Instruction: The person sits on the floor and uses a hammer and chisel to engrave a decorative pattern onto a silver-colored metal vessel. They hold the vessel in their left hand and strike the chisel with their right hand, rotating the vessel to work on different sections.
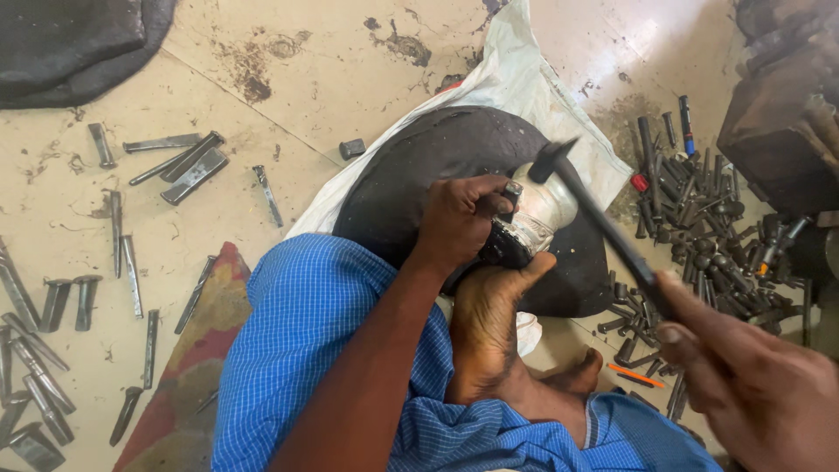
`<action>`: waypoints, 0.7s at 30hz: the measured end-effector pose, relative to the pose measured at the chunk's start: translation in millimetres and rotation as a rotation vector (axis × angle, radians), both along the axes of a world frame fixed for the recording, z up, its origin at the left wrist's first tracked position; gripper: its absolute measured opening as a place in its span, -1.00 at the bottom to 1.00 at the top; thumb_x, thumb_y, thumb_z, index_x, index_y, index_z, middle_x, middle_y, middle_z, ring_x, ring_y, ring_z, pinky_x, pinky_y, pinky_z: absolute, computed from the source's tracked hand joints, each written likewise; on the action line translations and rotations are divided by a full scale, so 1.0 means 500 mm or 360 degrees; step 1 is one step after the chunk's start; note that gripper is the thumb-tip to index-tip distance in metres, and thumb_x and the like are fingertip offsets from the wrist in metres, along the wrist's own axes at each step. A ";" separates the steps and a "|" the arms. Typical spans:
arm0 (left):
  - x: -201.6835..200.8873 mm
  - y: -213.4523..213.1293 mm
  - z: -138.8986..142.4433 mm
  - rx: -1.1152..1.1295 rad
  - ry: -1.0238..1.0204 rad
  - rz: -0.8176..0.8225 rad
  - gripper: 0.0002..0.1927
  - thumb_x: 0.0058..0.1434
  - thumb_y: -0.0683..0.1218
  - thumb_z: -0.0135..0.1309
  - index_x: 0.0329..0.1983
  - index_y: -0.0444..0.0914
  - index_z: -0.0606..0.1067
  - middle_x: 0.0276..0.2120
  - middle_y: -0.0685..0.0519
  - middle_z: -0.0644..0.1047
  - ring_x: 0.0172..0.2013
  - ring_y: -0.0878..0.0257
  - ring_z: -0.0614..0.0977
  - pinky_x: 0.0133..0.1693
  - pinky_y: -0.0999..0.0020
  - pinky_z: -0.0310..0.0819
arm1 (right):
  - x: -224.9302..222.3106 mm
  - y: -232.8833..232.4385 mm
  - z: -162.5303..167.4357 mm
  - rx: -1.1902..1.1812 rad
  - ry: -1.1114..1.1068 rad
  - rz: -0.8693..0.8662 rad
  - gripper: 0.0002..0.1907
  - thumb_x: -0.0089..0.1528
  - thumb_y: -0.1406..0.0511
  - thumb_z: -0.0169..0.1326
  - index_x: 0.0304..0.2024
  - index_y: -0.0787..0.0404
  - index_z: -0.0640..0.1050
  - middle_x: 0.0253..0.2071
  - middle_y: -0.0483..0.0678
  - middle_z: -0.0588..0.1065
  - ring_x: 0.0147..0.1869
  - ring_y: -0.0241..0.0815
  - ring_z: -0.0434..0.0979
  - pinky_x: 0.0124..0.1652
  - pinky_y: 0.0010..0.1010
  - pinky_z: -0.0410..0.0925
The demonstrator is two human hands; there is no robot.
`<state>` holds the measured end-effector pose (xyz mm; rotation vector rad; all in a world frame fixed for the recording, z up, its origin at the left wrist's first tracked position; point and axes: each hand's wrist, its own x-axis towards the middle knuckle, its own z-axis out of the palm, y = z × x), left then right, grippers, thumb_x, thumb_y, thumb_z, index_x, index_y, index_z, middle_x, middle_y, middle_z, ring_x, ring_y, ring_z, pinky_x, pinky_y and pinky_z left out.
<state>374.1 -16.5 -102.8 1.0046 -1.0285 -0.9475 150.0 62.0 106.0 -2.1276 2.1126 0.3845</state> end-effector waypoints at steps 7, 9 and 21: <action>-0.001 -0.003 0.009 -0.0015 -0.0127 0.0027 -0.80 0.18 -0.20 0.24 -0.11 -0.25 0.65 -0.33 -0.04 0.70 -0.33 0.24 0.78 -0.31 0.38 0.61 | -0.105 0.018 -0.020 -0.0480 -0.1128 -0.0069 -0.49 0.30 0.23 0.11 0.33 0.04 0.51 -0.42 -0.03 0.59 -0.50 -0.27 0.55 -0.47 -0.36 0.44; -0.002 -0.003 0.013 0.0001 -0.0134 -0.0007 -0.80 0.17 -0.20 0.24 -0.12 -0.25 0.65 -0.35 -0.04 0.69 -0.36 0.24 0.78 -0.33 0.38 0.60 | -0.105 0.008 -0.018 -0.0394 -0.0894 0.0249 -0.50 0.29 0.24 0.12 0.30 0.06 0.53 -0.41 -0.03 0.60 -0.50 -0.28 0.55 -0.47 -0.37 0.44; -0.022 -0.008 0.000 0.0090 0.0167 0.0014 -0.79 0.15 -0.23 0.23 -0.13 -0.24 0.66 -0.33 -0.02 0.72 -0.34 0.27 0.75 -0.29 0.37 0.60 | -0.110 0.006 0.006 -0.0422 -0.0680 -0.0050 -0.42 0.43 0.39 0.01 0.53 0.25 0.39 -0.39 0.05 0.53 -0.58 -0.27 0.40 -0.56 -0.38 0.28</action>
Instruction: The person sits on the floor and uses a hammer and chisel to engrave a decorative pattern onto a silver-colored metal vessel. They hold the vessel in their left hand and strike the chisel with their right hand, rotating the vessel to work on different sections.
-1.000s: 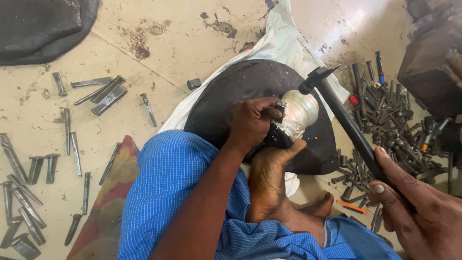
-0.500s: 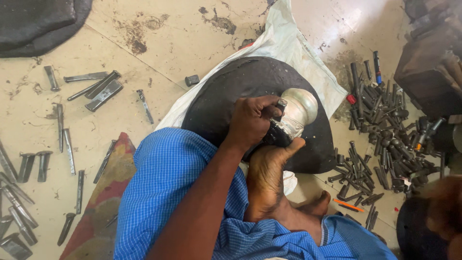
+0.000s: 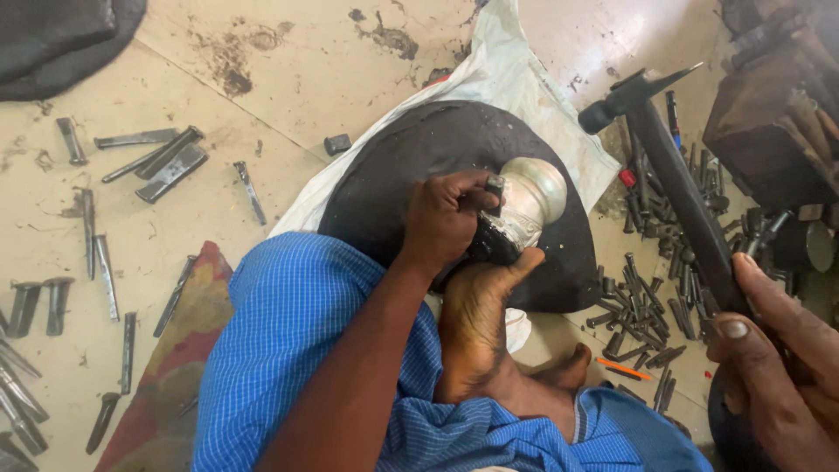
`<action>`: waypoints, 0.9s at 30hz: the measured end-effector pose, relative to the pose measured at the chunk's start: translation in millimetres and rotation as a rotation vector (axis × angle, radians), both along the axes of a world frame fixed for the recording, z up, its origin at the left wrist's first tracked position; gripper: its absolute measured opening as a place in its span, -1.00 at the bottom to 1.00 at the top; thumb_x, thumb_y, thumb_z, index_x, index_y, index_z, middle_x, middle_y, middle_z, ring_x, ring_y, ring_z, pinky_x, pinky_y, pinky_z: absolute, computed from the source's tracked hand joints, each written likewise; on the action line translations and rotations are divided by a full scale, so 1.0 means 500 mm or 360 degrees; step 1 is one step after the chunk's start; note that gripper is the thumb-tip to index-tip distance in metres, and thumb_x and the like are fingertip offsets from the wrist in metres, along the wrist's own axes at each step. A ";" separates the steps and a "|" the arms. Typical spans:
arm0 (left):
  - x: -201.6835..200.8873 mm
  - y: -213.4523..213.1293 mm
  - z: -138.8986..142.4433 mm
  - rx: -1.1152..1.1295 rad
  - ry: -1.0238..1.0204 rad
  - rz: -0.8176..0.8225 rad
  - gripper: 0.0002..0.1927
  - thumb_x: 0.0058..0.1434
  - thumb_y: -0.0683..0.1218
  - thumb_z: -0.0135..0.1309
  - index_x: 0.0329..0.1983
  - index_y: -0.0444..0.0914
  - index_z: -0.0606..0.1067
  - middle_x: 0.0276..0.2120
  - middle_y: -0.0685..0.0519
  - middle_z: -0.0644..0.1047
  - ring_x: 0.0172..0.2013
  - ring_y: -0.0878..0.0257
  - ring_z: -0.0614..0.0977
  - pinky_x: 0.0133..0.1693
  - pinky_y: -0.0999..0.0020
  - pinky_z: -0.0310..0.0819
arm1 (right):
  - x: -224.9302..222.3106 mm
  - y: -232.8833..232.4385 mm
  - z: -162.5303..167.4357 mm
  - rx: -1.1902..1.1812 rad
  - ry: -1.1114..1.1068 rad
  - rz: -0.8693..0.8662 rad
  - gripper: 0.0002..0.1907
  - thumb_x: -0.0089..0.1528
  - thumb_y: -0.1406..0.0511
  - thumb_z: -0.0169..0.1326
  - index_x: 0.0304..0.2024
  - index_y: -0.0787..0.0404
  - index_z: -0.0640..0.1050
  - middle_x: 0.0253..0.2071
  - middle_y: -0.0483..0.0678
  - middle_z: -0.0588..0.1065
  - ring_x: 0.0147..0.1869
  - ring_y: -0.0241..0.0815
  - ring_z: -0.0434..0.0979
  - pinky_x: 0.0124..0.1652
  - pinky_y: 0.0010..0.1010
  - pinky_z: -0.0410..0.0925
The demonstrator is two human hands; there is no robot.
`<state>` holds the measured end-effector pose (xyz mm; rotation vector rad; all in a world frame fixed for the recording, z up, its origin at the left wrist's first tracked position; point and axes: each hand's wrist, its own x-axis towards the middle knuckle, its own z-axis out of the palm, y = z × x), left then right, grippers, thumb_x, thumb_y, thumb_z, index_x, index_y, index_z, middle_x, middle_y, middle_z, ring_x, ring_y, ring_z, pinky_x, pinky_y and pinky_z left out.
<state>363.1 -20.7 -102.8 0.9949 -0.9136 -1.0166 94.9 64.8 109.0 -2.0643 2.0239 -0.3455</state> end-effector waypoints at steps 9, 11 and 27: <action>0.004 -0.003 0.010 0.0000 -0.0204 0.0025 -0.79 0.15 -0.18 0.27 -0.12 -0.21 0.65 -0.34 -0.03 0.70 -0.35 0.26 0.77 -0.32 0.37 0.60 | -0.071 -0.026 -0.005 0.0049 0.0058 -0.0025 -0.41 0.49 0.32 -0.11 0.60 0.22 0.28 -0.42 0.08 0.48 -0.58 -0.21 0.37 -0.58 -0.36 0.27; 0.004 -0.004 0.012 -0.0006 -0.0200 0.0012 -0.80 0.17 -0.19 0.26 -0.12 -0.21 0.66 -0.33 -0.03 0.70 -0.35 0.28 0.77 -0.31 0.38 0.59 | -0.079 -0.029 -0.006 0.0048 0.0048 0.0000 -0.42 0.48 0.31 -0.10 0.56 0.20 0.29 -0.39 0.08 0.49 -0.55 -0.21 0.40 -0.55 -0.36 0.29; -0.001 -0.003 0.023 0.0035 -0.0137 -0.0010 -0.77 0.17 -0.29 0.18 -0.12 -0.24 0.66 -0.35 0.01 0.72 -0.35 0.38 0.73 -0.31 0.43 0.58 | 0.044 -0.040 0.038 -0.0310 0.0345 0.0670 -0.58 0.44 0.27 -0.03 0.36 0.11 0.36 -0.14 0.13 0.54 -0.27 -0.20 0.59 -0.31 -0.38 0.46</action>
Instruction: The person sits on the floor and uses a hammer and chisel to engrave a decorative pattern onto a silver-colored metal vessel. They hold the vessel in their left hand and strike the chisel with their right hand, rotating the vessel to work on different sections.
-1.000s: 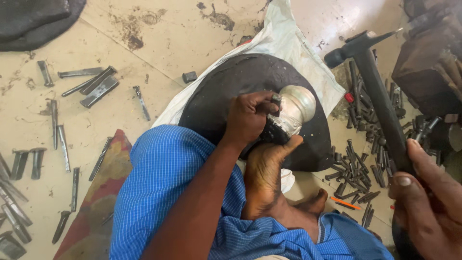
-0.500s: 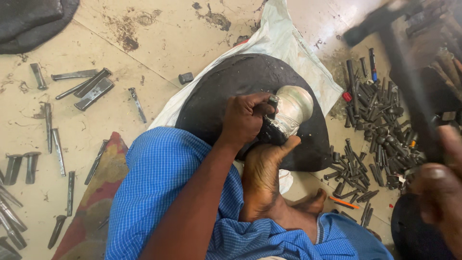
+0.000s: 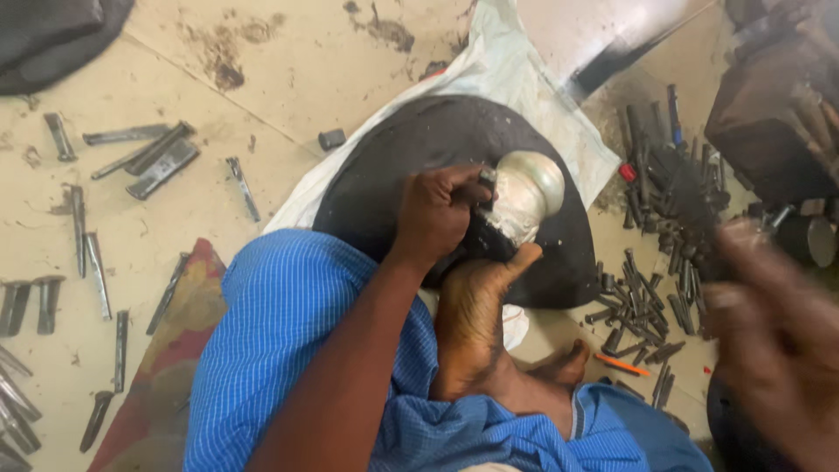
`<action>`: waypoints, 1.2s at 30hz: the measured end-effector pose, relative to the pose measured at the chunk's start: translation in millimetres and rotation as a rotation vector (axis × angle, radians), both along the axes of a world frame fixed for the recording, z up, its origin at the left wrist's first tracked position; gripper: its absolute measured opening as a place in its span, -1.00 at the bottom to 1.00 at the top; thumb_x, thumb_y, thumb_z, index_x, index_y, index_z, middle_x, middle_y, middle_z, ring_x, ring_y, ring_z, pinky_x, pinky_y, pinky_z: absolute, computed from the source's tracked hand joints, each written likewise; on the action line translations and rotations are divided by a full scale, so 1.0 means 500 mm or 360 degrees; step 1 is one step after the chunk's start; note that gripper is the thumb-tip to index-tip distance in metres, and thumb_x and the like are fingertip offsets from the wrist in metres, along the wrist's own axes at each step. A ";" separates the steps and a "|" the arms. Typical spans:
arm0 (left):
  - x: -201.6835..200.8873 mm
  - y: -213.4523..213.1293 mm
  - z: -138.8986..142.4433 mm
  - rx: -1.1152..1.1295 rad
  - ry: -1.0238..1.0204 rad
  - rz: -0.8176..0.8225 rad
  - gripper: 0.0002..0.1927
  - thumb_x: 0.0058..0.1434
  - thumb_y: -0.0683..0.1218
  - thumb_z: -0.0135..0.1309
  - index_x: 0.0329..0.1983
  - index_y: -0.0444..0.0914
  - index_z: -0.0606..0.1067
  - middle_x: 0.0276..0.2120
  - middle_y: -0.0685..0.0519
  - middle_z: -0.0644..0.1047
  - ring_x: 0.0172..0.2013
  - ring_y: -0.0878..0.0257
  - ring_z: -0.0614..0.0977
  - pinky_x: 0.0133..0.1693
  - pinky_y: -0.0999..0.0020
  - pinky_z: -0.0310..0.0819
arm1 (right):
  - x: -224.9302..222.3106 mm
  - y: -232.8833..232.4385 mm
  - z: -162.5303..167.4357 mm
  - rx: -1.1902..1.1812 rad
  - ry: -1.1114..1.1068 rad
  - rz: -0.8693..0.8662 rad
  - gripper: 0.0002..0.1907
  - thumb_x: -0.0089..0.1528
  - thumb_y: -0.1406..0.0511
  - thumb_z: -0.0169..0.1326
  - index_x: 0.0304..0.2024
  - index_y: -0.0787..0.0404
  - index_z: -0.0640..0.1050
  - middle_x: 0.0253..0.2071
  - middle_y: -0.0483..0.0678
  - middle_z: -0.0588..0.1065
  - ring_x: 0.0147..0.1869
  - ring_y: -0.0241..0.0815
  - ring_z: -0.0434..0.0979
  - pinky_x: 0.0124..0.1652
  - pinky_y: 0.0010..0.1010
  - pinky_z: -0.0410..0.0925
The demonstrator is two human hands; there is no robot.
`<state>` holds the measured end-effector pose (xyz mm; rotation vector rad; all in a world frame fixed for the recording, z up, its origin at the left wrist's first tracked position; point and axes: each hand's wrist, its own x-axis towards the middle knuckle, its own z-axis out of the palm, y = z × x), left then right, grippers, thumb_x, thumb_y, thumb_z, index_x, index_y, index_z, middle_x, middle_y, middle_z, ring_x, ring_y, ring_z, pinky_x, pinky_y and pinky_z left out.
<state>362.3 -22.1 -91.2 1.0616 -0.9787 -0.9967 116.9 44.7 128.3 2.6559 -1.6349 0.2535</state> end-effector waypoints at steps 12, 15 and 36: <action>-0.003 -0.001 -0.001 -0.0104 -0.0159 0.0075 -0.80 0.17 -0.25 0.25 -0.12 -0.25 0.64 -0.33 -0.01 0.70 -0.31 0.35 0.75 -0.28 0.43 0.61 | -0.030 -0.015 -0.025 0.0241 0.0210 -0.0094 -0.48 0.29 0.33 0.07 0.33 0.18 0.47 -0.38 0.01 0.55 -0.46 -0.28 0.54 -0.49 -0.43 0.40; -0.007 0.001 -0.002 -0.0095 0.0102 0.0072 -0.83 0.21 -0.30 0.17 -0.17 -0.26 0.66 -0.33 0.01 0.71 -0.32 0.32 0.74 -0.23 0.41 0.64 | -0.004 -0.015 -0.017 0.0214 0.0104 -0.0112 -0.49 0.31 0.33 0.08 0.34 0.24 0.49 -0.39 0.04 0.56 -0.50 -0.27 0.54 -0.52 -0.42 0.39; -0.055 0.009 0.008 -0.0158 -0.0253 0.0094 -0.71 0.12 -0.32 0.17 -0.09 -0.24 0.64 -0.26 -0.09 0.69 -0.30 0.22 0.78 -0.27 0.38 0.64 | -0.195 0.073 -0.028 0.0348 -0.0916 -0.0790 -0.40 0.39 0.40 0.03 0.51 0.22 0.34 -0.38 0.02 0.47 -0.51 -0.28 0.42 -0.53 -0.44 0.29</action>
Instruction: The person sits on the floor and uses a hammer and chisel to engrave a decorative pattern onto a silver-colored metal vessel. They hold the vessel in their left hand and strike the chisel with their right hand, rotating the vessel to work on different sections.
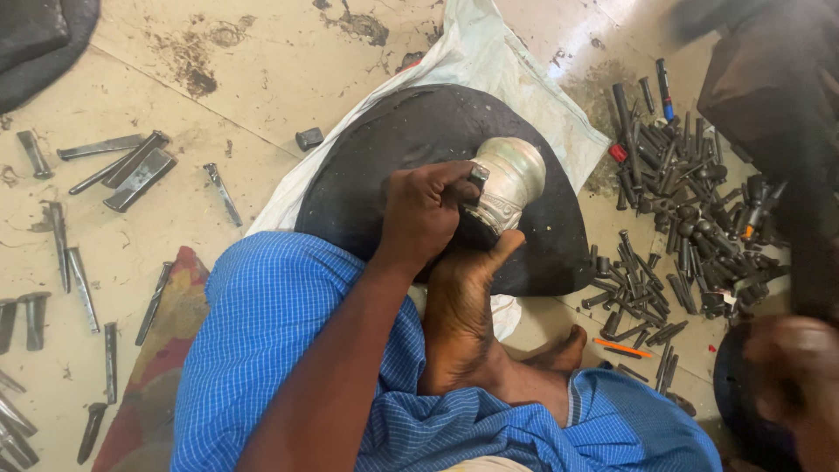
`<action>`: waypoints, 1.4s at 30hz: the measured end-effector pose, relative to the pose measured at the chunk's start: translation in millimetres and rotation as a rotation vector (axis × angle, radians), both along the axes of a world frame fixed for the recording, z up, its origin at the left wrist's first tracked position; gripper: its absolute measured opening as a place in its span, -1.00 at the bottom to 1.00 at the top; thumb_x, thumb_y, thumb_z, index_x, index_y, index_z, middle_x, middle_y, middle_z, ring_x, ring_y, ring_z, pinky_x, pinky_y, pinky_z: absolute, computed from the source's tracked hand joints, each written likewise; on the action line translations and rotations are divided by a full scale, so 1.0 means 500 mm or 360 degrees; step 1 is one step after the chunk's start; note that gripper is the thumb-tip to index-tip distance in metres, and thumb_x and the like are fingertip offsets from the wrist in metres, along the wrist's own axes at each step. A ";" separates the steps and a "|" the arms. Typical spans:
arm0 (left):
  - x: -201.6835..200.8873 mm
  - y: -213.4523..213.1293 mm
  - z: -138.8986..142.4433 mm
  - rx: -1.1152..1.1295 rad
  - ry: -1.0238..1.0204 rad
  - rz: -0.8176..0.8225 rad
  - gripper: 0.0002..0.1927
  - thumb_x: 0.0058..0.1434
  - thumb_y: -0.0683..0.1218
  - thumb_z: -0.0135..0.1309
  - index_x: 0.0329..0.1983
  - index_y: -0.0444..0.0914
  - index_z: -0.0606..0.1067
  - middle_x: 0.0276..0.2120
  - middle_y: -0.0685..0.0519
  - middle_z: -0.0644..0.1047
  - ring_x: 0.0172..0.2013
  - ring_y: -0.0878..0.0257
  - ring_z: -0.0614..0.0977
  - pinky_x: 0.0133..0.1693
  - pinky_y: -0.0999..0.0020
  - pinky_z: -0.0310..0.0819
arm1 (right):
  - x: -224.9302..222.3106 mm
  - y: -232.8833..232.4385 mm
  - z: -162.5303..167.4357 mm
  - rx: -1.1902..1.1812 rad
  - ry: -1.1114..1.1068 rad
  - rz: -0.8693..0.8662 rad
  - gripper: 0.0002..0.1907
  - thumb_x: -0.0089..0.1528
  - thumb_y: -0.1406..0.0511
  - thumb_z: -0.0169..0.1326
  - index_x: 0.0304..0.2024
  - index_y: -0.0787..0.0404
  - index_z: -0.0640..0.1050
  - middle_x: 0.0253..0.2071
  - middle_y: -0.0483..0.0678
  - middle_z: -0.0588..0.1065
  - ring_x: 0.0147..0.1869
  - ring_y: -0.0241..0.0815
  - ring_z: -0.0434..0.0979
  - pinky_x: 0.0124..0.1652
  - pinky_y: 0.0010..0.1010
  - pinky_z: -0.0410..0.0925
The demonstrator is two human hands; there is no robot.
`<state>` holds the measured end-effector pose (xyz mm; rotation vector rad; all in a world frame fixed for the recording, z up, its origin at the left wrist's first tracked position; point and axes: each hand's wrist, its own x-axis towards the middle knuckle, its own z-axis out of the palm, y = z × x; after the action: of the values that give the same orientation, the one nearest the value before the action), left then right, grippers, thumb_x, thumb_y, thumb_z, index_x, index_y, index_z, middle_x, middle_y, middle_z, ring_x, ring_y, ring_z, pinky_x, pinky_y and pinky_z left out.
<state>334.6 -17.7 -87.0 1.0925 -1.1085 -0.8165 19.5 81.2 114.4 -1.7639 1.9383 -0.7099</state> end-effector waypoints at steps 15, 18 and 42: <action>-0.020 0.004 0.010 -0.0012 0.0107 0.0006 -0.78 0.19 -0.28 0.20 -0.09 -0.28 0.64 -0.27 -0.06 0.70 -0.26 0.23 0.78 -0.21 0.39 0.63 | 0.143 -0.003 0.025 -0.0017 0.0768 0.0297 -0.46 0.28 0.39 0.16 0.34 0.27 0.51 -0.36 0.05 0.59 -0.39 -0.32 0.60 -0.37 -0.41 0.43; -0.026 0.002 0.007 -0.0049 0.0037 -0.0066 -0.79 0.20 -0.29 0.20 -0.10 -0.28 0.64 -0.26 -0.07 0.70 -0.25 0.23 0.79 -0.20 0.40 0.63 | 0.086 0.018 0.018 0.0014 0.0508 0.0062 -0.44 0.32 0.40 0.09 0.41 0.25 0.47 -0.40 0.00 0.53 -0.50 -0.38 0.50 -0.51 -0.45 0.35; -0.056 0.007 0.027 -0.0001 -0.0117 -0.0077 -0.73 0.19 -0.34 0.11 -0.08 -0.24 0.65 -0.28 -0.04 0.70 -0.26 0.29 0.78 -0.22 0.44 0.64 | 0.044 0.047 -0.003 0.0059 0.0262 0.0020 -0.40 0.38 0.42 0.04 0.50 0.36 0.38 -0.40 0.01 0.50 -0.52 -0.32 0.47 -0.53 -0.50 0.33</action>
<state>306.5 -14.2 -73.5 1.1062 -1.2008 -0.8192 41.4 104.5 113.0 -1.8613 2.0305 -0.5358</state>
